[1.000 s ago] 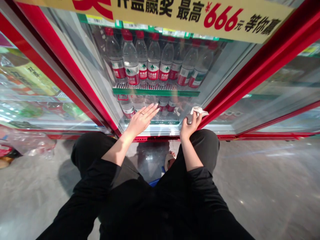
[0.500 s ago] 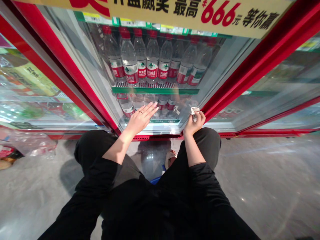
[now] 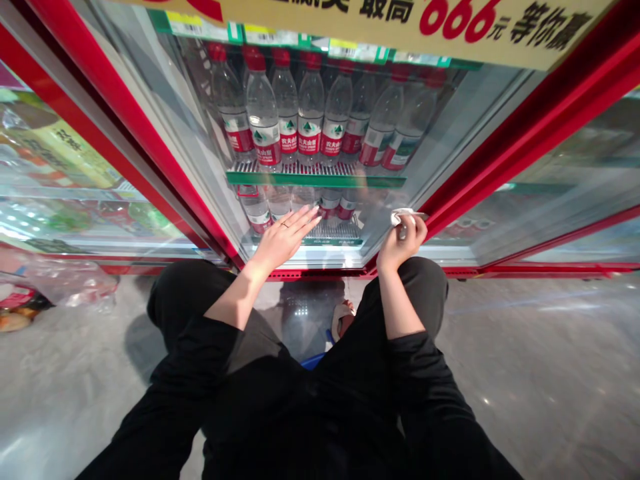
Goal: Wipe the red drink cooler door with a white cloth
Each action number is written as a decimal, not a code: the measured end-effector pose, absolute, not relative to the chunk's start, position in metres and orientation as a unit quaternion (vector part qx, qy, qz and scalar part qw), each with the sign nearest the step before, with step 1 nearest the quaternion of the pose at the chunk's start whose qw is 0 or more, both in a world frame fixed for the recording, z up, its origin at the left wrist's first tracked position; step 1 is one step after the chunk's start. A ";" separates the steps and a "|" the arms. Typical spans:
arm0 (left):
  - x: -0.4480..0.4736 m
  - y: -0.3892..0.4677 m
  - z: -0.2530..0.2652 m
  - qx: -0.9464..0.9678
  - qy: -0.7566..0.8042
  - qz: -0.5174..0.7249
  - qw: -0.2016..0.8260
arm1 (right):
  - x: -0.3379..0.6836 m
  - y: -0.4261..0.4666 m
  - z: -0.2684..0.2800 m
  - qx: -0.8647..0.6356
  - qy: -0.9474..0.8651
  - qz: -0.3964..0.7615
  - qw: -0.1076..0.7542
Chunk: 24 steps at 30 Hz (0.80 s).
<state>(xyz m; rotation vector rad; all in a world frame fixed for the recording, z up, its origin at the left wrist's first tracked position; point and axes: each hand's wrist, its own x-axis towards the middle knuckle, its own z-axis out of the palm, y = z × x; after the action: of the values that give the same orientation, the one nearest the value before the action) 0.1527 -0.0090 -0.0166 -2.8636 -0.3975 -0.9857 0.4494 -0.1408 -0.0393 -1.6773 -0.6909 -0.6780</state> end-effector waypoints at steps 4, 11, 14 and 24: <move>0.153 -0.009 -0.018 -0.938 -0.132 -0.316 0.043 | 0.439 -0.144 -0.054 -0.710 -0.308 -0.292 0.562; 0.151 -0.010 -0.023 -0.941 -0.135 -0.304 0.055 | 0.453 -0.142 -0.039 -0.694 -0.279 -0.305 0.589; 0.150 -0.009 -0.025 -0.944 -0.138 -0.295 0.055 | 0.457 -0.144 -0.036 -0.699 -0.293 -0.291 0.584; 0.149 -0.010 -0.023 -0.946 -0.138 -0.286 0.058 | 0.445 -0.143 -0.059 -0.754 -0.255 -0.216 0.565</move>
<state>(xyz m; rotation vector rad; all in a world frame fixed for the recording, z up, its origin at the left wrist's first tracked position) 0.1494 -0.0097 -0.0233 -2.8674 -0.4194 -0.8668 0.4452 -0.1434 -0.0589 -1.7731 -0.5998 -0.5087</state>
